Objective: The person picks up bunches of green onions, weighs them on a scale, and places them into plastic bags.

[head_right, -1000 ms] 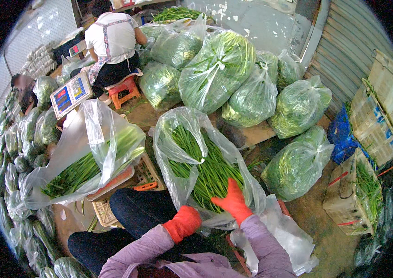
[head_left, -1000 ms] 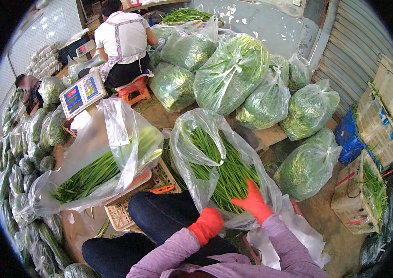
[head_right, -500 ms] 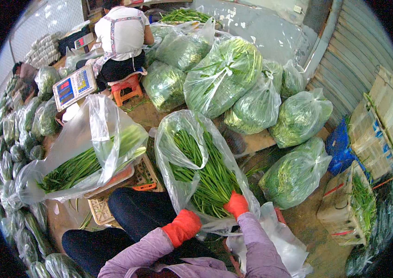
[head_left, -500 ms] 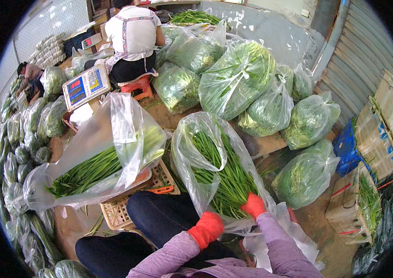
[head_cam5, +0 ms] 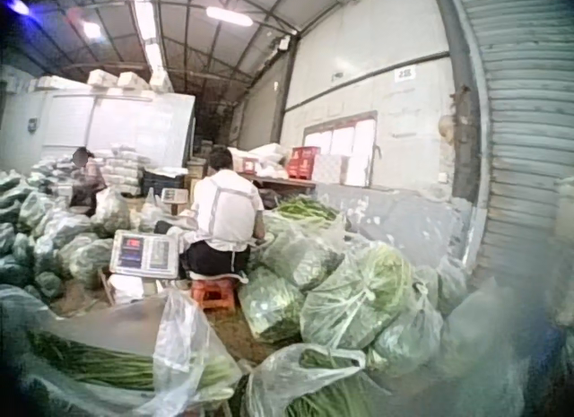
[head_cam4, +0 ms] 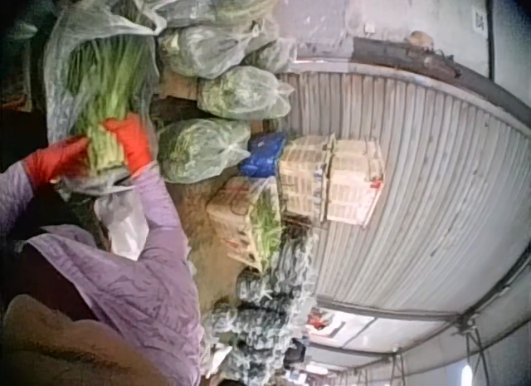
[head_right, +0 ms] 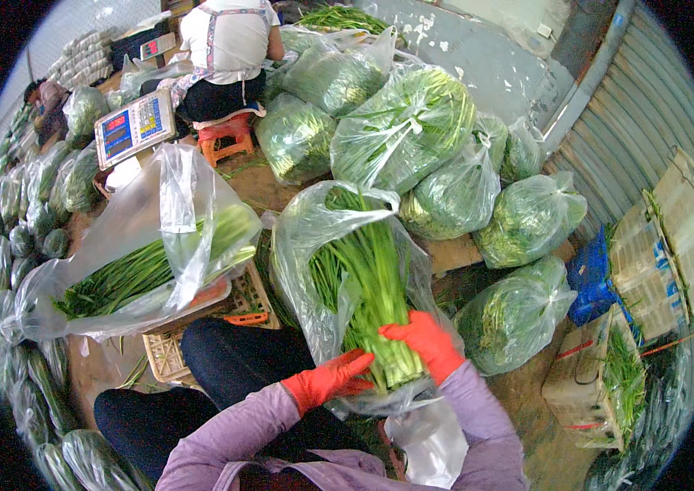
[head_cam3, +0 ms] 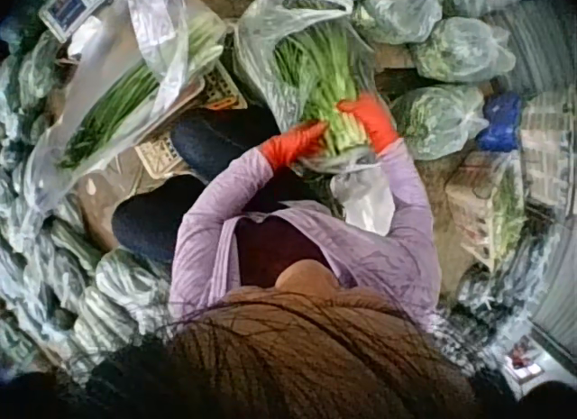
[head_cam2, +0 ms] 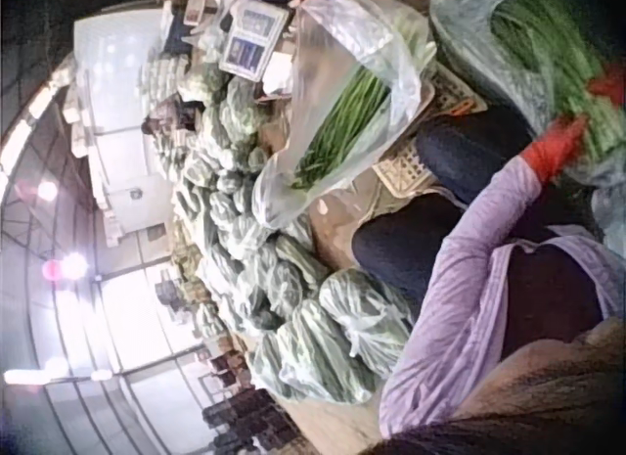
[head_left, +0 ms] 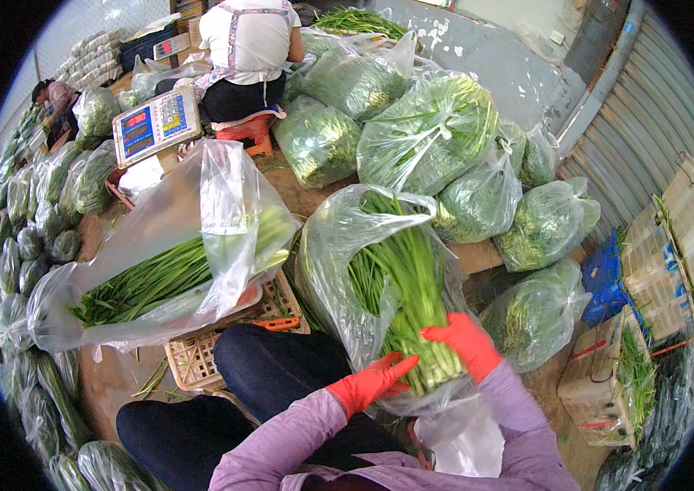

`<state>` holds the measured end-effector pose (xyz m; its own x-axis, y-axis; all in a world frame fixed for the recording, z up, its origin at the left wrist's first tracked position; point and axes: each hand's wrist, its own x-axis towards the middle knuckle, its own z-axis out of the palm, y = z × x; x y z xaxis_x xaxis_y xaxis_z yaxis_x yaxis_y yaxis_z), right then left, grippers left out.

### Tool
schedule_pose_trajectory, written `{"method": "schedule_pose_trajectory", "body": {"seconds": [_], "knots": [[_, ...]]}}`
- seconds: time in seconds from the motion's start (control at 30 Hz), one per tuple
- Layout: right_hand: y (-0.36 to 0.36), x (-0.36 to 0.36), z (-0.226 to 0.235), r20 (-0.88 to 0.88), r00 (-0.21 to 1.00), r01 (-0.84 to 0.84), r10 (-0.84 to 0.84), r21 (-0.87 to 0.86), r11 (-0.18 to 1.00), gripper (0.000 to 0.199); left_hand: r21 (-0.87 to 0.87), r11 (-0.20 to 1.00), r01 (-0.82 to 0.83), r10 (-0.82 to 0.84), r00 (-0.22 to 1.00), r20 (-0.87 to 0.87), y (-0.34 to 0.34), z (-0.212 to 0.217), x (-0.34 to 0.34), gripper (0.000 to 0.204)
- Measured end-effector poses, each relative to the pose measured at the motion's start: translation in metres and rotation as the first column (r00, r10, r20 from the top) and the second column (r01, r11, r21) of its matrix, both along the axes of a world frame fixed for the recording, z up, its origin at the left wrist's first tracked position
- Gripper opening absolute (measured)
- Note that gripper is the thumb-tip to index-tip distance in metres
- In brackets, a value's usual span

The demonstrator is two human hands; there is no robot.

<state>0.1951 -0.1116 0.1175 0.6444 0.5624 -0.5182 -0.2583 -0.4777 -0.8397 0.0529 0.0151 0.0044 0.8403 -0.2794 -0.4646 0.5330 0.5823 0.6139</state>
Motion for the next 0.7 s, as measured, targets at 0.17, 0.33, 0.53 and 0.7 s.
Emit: {"method": "schedule_pose_trajectory", "body": {"seconds": [0.17,0.33,0.53,0.7], "knots": [[0.013,-0.029,-0.035,0.128,0.981,0.129,-0.149,0.153,0.980,0.047,-0.314,0.911,-0.265,0.208,0.957,-0.204,-0.019,0.010,0.014,0.044],[-0.004,-0.010,-0.071,0.341,0.879,0.327,-0.332,0.074,0.942,0.048,-0.219,0.884,-0.413,0.336,0.887,-0.316,-0.004,-0.010,0.002,0.035],[-0.005,-0.070,-0.078,0.091,0.993,0.056,-0.079,0.235,0.970,0.063,0.626,0.780,0.009,-0.208,0.947,0.245,-0.020,-0.007,0.002,0.053],[0.011,-0.091,-0.060,0.252,0.966,0.053,-0.064,0.049,0.997,0.067,0.635,0.661,-0.400,-0.255,0.676,0.692,-0.020,-0.016,-0.021,0.069]]}}
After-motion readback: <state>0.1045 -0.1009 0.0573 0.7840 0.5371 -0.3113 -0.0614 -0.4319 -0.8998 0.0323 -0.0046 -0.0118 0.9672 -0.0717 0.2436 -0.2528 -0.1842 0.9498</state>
